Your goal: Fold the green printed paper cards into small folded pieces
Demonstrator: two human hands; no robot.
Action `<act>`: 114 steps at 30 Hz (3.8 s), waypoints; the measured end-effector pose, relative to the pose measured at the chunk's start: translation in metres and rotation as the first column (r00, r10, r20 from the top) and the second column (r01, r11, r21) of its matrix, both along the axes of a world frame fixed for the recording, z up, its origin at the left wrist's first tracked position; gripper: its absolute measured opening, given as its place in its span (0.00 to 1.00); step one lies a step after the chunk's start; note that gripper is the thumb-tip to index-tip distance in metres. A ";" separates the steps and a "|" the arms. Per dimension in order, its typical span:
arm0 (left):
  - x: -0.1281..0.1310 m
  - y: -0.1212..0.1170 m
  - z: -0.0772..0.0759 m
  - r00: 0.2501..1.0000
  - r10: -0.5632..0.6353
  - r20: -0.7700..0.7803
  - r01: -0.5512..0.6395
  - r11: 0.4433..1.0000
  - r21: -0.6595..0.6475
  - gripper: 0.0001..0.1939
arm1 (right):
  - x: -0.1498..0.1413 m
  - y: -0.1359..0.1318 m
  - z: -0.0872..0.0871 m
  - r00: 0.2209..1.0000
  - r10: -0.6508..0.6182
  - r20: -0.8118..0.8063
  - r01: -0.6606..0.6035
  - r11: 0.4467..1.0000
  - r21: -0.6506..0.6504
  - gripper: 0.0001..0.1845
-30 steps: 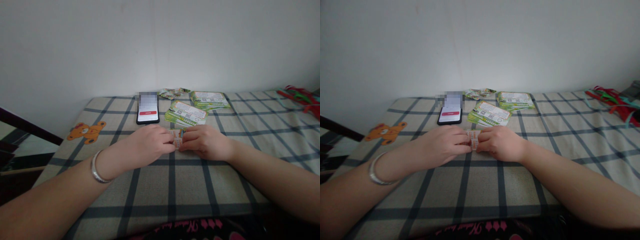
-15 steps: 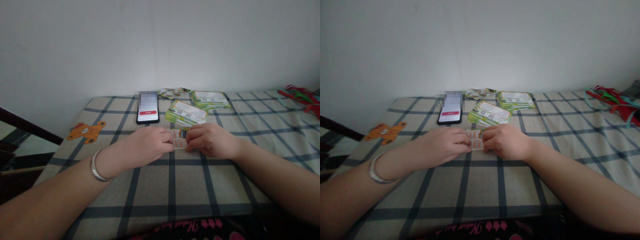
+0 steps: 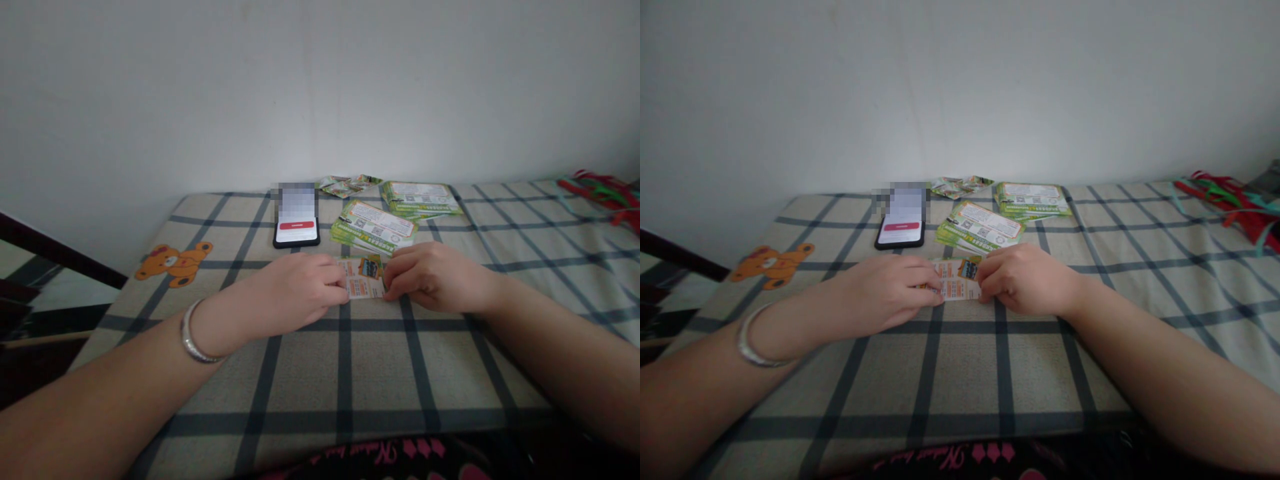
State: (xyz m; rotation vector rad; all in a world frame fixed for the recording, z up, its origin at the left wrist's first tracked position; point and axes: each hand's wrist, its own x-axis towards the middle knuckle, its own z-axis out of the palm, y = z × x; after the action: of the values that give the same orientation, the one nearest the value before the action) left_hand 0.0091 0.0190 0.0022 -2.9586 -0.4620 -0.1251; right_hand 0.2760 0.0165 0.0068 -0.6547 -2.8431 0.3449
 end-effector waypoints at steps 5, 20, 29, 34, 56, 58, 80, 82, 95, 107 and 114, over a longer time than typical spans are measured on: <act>0.001 -0.001 0.001 1.000 0.006 -0.006 -0.006 1.000 0.003 0.09 | 0.005 0.002 0.003 1.000 -0.008 0.018 0.008 1.000 -0.006 0.17; 0.004 0.002 -0.015 0.991 0.021 0.136 -0.036 0.993 0.112 0.07 | -0.005 0.004 -0.007 0.995 0.038 -0.094 -0.039 0.999 -0.001 0.10; 0.006 0.011 -0.025 0.975 0.044 0.217 -0.061 0.996 0.070 0.11 | -0.010 0.006 -0.016 0.999 -0.011 -0.042 0.018 0.986 0.164 0.12; 0.008 0.010 -0.024 0.980 0.025 0.195 -0.048 0.992 0.115 0.11 | -0.013 0.005 -0.015 1.000 -0.016 -0.008 0.017 0.982 0.187 0.13; -0.012 0.024 -0.002 0.990 -0.025 0.139 0.022 1.000 0.021 0.11 | -0.016 0.002 -0.012 1.000 -0.030 0.000 0.030 0.989 0.146 0.13; -0.014 0.023 0.000 0.992 -0.016 0.127 0.014 1.000 0.014 0.12 | -0.016 0.002 -0.012 0.999 -0.035 0.001 0.035 0.989 0.144 0.13; -0.033 0.029 0.007 0.998 0.045 0.052 -0.039 0.993 -0.112 0.22 | -0.015 -0.001 -0.012 0.998 -0.064 0.024 0.060 0.987 0.146 0.14; -0.032 0.027 0.009 0.998 0.042 0.051 -0.036 0.993 -0.112 0.21 | -0.015 -0.001 -0.012 0.998 -0.061 0.017 0.057 0.987 0.151 0.14; -0.009 0.016 -0.006 0.987 -0.041 0.154 0.037 0.999 0.028 0.16 | -0.022 0.002 -0.020 0.999 -0.042 0.006 0.039 0.963 0.267 0.15; -0.012 0.016 -0.006 0.980 0.044 0.192 -0.020 0.992 -0.127 0.16 | -0.016 0.000 -0.010 0.999 -0.014 0.037 0.008 0.985 0.170 0.13; -0.018 0.021 -0.007 0.974 0.043 0.222 -0.005 0.986 -0.169 0.17 | -0.004 0.000 -0.003 1.000 0.004 0.002 -0.004 0.998 0.055 0.16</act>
State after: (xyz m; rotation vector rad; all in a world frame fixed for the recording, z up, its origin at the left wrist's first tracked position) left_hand -0.0089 0.0398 -0.0053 -3.1168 -0.5620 -0.4446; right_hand 0.2716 0.0163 0.0043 -0.6392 -2.8449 0.2652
